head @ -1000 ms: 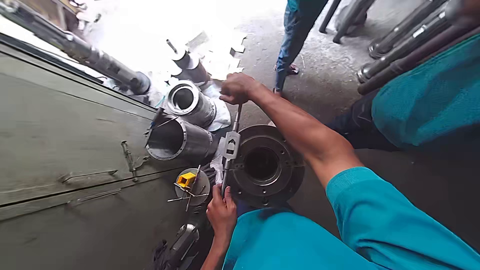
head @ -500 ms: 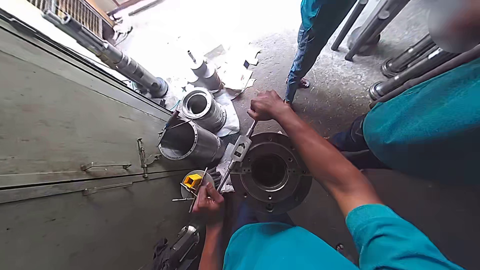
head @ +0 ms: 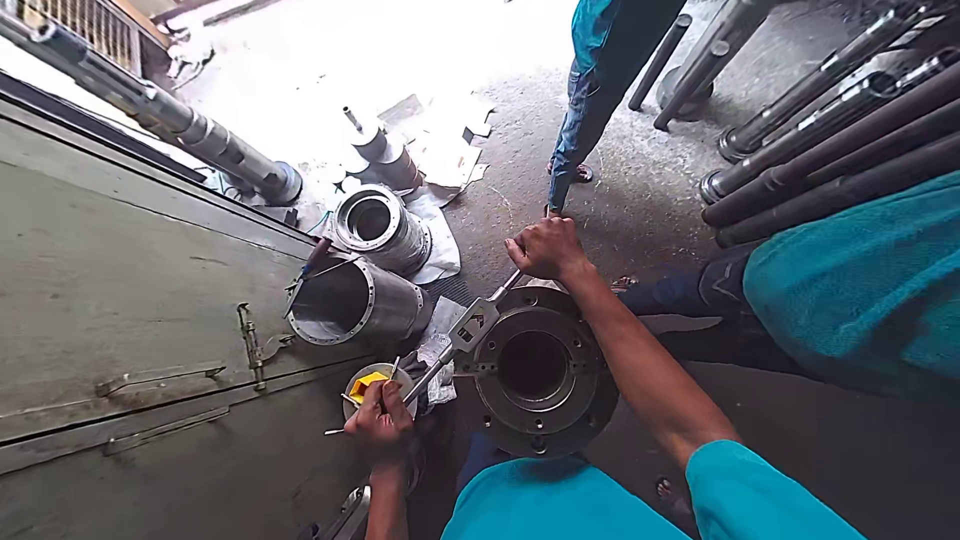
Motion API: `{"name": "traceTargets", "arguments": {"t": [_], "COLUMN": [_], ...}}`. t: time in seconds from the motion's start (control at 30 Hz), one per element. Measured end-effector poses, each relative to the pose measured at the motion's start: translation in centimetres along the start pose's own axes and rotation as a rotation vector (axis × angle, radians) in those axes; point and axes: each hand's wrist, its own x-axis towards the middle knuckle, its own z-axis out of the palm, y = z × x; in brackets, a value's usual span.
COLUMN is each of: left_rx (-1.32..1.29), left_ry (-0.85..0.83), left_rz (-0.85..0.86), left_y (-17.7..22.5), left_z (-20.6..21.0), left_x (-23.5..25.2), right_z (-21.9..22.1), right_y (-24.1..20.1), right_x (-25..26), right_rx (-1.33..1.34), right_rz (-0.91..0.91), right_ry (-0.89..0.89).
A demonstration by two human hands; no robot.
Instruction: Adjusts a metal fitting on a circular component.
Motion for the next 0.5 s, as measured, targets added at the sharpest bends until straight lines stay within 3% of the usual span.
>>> {"name": "traceTargets", "arguments": {"t": [0.1, 0.27, 0.4, 0.5], "left_rx": [0.092, 0.214, 0.014, -0.237], "left_ry": [-0.269, -0.314, -0.559, -0.574], "left_rz": [0.011, -0.159, -0.268, -0.337], "left_y": [1.9, 4.9, 8.8, 11.5], "left_z": [-1.4, -2.1, -2.8, -0.8], "left_x": [-2.7, -3.7, -6.2, -9.2], "right_z": [-0.6, -0.5, -0.1, -1.2], "right_y": [-0.6, -0.1, -2.8, -6.7], "right_x": [2.8, 3.9, 7.5, 10.8], "right_rx": [0.036, 0.089, 0.102, 0.036], "right_rz": [-0.074, -0.186, -0.308, -0.336], "right_ry": [-0.06, -0.035, -0.058, -0.155]}}
